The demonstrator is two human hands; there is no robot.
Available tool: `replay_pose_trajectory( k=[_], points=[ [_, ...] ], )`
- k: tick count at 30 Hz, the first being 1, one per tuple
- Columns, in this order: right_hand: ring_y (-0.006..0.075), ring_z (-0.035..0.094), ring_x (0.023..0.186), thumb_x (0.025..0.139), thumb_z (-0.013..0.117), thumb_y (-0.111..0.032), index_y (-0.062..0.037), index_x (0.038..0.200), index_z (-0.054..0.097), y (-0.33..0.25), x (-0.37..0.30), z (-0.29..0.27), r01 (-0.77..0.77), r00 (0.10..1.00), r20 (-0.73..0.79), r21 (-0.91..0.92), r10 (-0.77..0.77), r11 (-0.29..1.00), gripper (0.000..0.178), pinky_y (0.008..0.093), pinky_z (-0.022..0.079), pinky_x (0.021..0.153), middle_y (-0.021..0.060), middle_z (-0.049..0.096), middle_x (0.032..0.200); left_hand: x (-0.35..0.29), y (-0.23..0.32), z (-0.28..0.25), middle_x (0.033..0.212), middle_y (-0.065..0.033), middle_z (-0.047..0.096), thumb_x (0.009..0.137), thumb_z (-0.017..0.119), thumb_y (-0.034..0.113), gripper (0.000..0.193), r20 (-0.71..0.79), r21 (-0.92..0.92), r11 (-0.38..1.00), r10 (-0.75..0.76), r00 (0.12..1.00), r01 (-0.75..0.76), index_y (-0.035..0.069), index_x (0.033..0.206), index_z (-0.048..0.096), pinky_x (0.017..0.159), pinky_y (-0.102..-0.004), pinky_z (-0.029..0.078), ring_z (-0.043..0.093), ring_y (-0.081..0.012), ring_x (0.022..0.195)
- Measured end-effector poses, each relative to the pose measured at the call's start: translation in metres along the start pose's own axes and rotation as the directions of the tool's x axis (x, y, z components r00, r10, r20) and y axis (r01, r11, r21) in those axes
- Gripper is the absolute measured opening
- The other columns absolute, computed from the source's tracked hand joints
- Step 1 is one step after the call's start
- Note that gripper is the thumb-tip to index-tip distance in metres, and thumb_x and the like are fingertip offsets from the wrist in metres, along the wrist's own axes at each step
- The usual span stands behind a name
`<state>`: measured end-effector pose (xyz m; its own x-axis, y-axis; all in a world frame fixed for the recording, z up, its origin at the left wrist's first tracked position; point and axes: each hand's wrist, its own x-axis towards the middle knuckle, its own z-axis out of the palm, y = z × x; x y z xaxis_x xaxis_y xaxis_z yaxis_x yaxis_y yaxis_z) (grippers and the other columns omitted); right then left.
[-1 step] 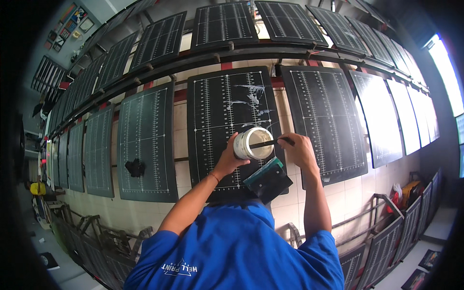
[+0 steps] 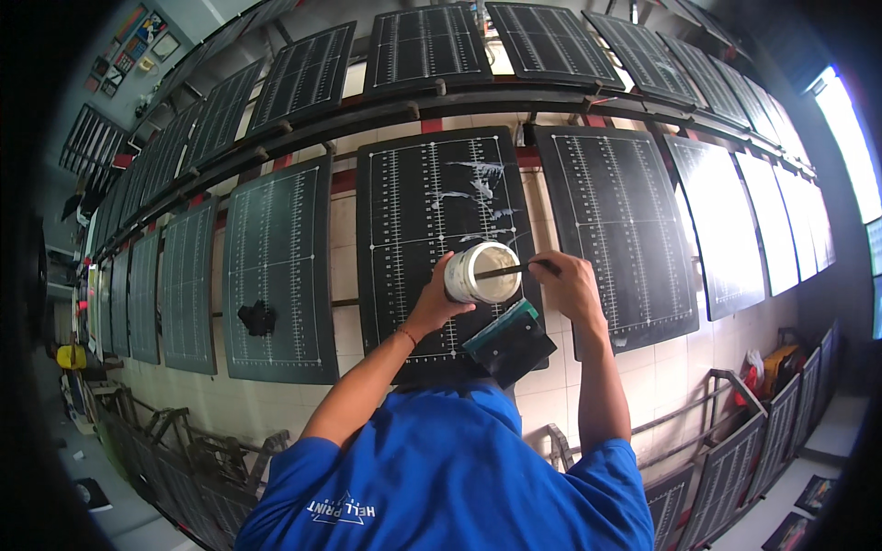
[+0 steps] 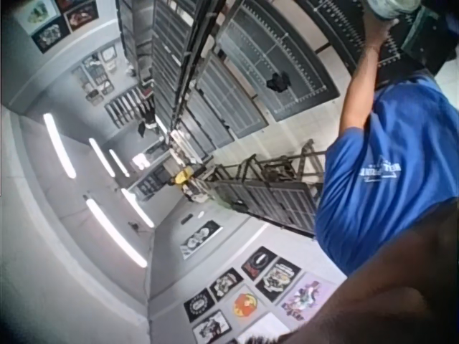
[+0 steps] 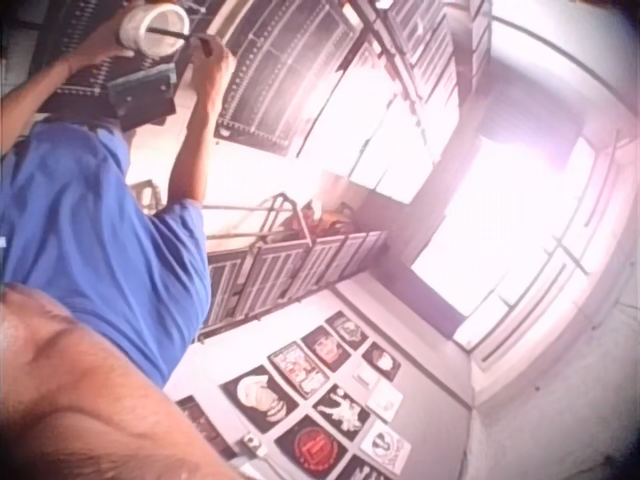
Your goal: The person uses a squeegee to spread white ink across a screen printing mesh. They repeatedly scoop ink from a container and pull it across the screen to coat the surface. The person also uses a cloth to wipe the screen and the squeegee during the process.
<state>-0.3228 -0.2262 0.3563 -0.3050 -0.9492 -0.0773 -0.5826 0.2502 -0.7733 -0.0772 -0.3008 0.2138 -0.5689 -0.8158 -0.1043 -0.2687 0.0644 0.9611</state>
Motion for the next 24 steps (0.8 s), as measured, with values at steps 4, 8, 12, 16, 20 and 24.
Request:
replay_pose_trajectory(
  k=[4,8,12,16,20,24],
  points=[
    [0.0245,0.068,0.072,0.087,0.069,-0.013,-0.0045,0.096,0.072,-0.017,-0.004,-0.007,0.206,0.969,-0.117,-0.094,-0.216,0.974,0.013,0.0357,0.052,0.07,0.0118,0.069,0.083,0.002,0.002,0.002,0.131,-0.0195,0.059,0.066,0.086,0.012,0.107,-0.033,0.09,0.992,0.095,0.995,-0.091,0.008,0.151,0.022,0.102,-0.0397,0.048,0.059,-0.0361,0.12],
    [0.0296,0.066,0.072,0.086,0.069,-0.013,-0.0037,0.096,0.072,-0.007,-0.004,-0.003,0.292,0.952,-0.039,-0.193,-0.304,0.937,0.014,0.0385,0.053,0.069,0.0128,0.069,0.082,-0.001,0.004,0.0,0.13,-0.0195,0.06,0.066,0.086,0.01,0.105,-0.028,0.082,0.993,0.084,0.996,-0.081,0.008,0.15,0.024,0.101,-0.0402,0.049,0.06,-0.0365,0.119],
    [0.0253,0.065,0.067,0.088,0.068,-0.017,-0.0024,0.097,0.071,-0.009,-0.012,0.003,0.116,0.993,0.052,-0.118,-0.11,0.986,0.017,0.0354,0.051,0.065,0.0128,0.068,0.078,-0.013,0.002,-0.013,0.132,-0.018,0.059,0.065,0.087,0.011,0.104,-0.061,0.094,0.993,0.083,0.995,-0.077,0.007,0.149,0.026,0.103,-0.0393,0.047,0.059,-0.0326,0.121],
    [0.0143,0.063,0.064,0.092,0.066,-0.02,0.0007,0.098,0.07,0.007,-0.009,0.027,-0.178,0.981,0.121,0.216,0.154,0.96,0.022,0.0267,0.048,0.061,0.0089,0.068,0.074,-0.032,0.001,-0.036,0.133,-0.0167,0.058,0.065,0.087,0.013,0.103,-0.131,0.096,0.992,0.092,0.987,-0.08,0.007,0.148,0.028,0.104,-0.0391,0.046,0.059,-0.0311,0.122],
    [0.0085,0.059,0.062,0.095,0.064,-0.023,-0.0006,0.101,0.068,0.022,0.0,0.058,-0.286,0.958,0.145,0.585,0.249,0.759,0.024,0.0219,0.044,0.056,0.0037,0.065,0.072,-0.051,-0.005,-0.064,0.136,-0.0186,0.054,0.066,0.087,0.016,0.1,-0.29,0.098,0.995,0.036,0.956,-0.008,0.006,0.147,0.029,0.105,-0.0395,0.045,0.056,-0.0303,0.125],
    [0.008,0.058,0.061,0.096,0.065,-0.023,-0.0026,0.104,0.066,0.026,0.016,0.084,-0.319,0.941,0.171,0.732,0.291,0.602,0.023,0.0213,0.044,0.055,0.002,0.064,0.074,-0.067,-0.032,-0.097,0.13,-0.0192,0.055,0.069,0.086,0.016,0.097,-0.451,0.201,0.977,0.158,0.878,-0.073,0.002,0.146,0.028,0.102,-0.0381,0.046,0.057,-0.0297,0.12]
  ],
)
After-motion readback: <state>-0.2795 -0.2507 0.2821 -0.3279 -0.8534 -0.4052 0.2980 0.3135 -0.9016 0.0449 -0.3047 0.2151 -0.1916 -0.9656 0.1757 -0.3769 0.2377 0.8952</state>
